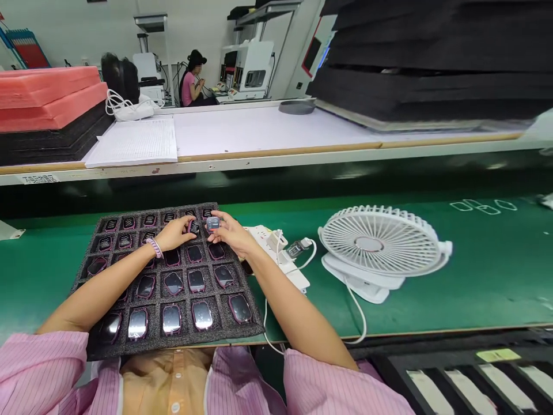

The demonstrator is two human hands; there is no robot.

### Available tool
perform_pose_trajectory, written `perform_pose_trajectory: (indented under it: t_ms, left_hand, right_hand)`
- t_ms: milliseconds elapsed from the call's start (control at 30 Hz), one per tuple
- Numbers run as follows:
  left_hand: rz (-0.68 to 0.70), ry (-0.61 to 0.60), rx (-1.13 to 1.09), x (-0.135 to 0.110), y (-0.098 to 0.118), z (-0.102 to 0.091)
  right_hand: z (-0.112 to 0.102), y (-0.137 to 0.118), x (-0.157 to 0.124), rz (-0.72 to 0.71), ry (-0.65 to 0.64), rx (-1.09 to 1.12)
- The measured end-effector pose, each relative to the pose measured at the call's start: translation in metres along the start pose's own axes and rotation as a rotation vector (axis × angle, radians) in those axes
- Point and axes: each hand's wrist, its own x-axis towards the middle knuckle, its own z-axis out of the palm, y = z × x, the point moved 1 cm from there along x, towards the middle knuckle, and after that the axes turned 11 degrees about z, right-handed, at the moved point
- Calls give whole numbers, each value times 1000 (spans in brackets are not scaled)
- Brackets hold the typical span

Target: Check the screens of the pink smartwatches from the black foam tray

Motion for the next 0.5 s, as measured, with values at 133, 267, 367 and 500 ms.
perform_pose_trajectory:
  t_ms: [133, 267, 367, 500]
  left_hand:
    - [59, -65, 212, -1, 0, 2]
    - [86, -115, 345, -14, 6, -14]
    - [81, -110, 398, -36, 0, -44]
    - [2, -14, 518, -89, -27, -99]
  right_hand:
    - [-10, 9, 7, -75, -37, -232]
    - [-20, 11, 21, -105, -2, -383]
    - [-28, 3, 26, -138, -1, -595]
    - [-30, -11, 26, -147, -18, -1093]
